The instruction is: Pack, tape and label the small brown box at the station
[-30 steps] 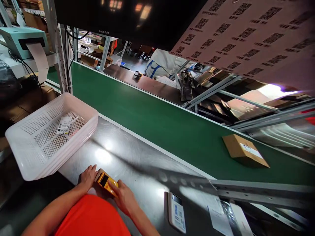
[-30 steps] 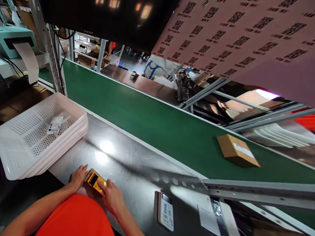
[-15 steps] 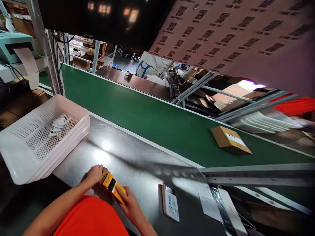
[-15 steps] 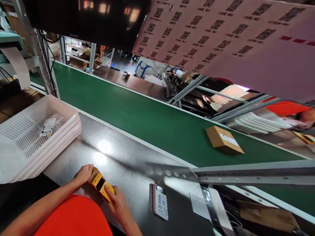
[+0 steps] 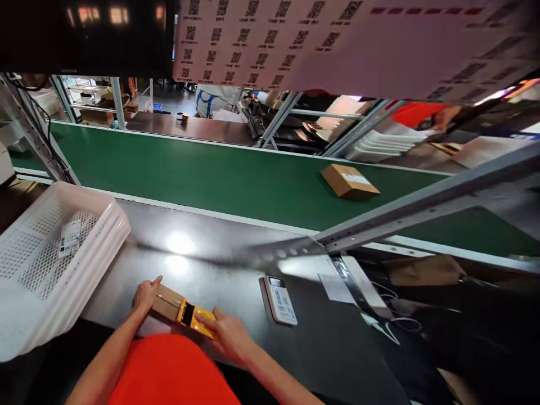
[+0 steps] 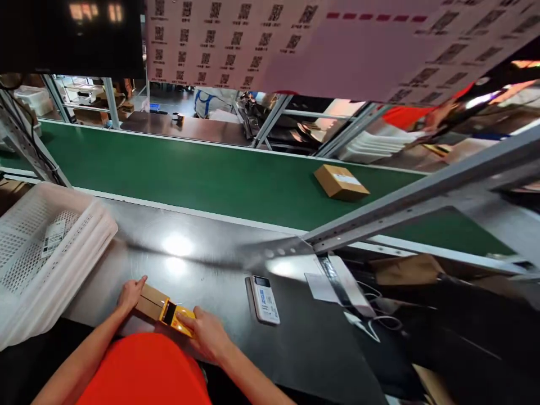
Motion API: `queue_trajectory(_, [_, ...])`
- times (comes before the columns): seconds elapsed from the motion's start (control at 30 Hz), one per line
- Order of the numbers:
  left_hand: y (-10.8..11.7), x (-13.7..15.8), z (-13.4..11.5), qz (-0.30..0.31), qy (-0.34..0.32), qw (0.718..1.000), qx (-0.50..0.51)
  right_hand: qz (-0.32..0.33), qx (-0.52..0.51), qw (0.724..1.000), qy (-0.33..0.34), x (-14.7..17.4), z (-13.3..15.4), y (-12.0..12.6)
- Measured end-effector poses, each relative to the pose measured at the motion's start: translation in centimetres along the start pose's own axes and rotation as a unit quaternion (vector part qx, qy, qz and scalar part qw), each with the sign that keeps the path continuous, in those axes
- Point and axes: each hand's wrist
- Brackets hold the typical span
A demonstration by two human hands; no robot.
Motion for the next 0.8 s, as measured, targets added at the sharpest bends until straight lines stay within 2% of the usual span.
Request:
queue_trajectory(0.17, [1.0,-0.8,1.4,-0.014,-0.014,1.000,-0.020,-0.007,-0.017,1.000,-0.004,2.2,-1.9,-0.9])
queue_trajectory(0.3, [1.5,-1.0,1.7,-0.021,-0.025,0.999,-0.020,-0.004,-0.008,1.000,-0.009,1.6,-1.6,-1.2])
queue_trajectory(0.53, [4.3,-0.9,3.2,-0.028,-0.023,0.999,0.007,-0.068,-0.051,0.996,0.003,1.1,-1.6,-2.3])
queue_trajectory(0.63, [4.4,-0.5,3.7,-0.002,-0.036,0.998,0.051,-0.059,-0.027,0.998,0.002,0.6,-0.5,-1.3])
queue_trajectory(0.8, [4.4,0.7,3.6,0.041,-0.063,0.990,0.116,-0.056,-0.019,0.998,0.013,0.2,2.5,2.0])
Point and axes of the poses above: each hand's wrist, its own x-axis away from the middle knuckle, its own y-axis out of the back of the hand, z = x × y, and after that the axes turned 13 degrees about z, right-handed
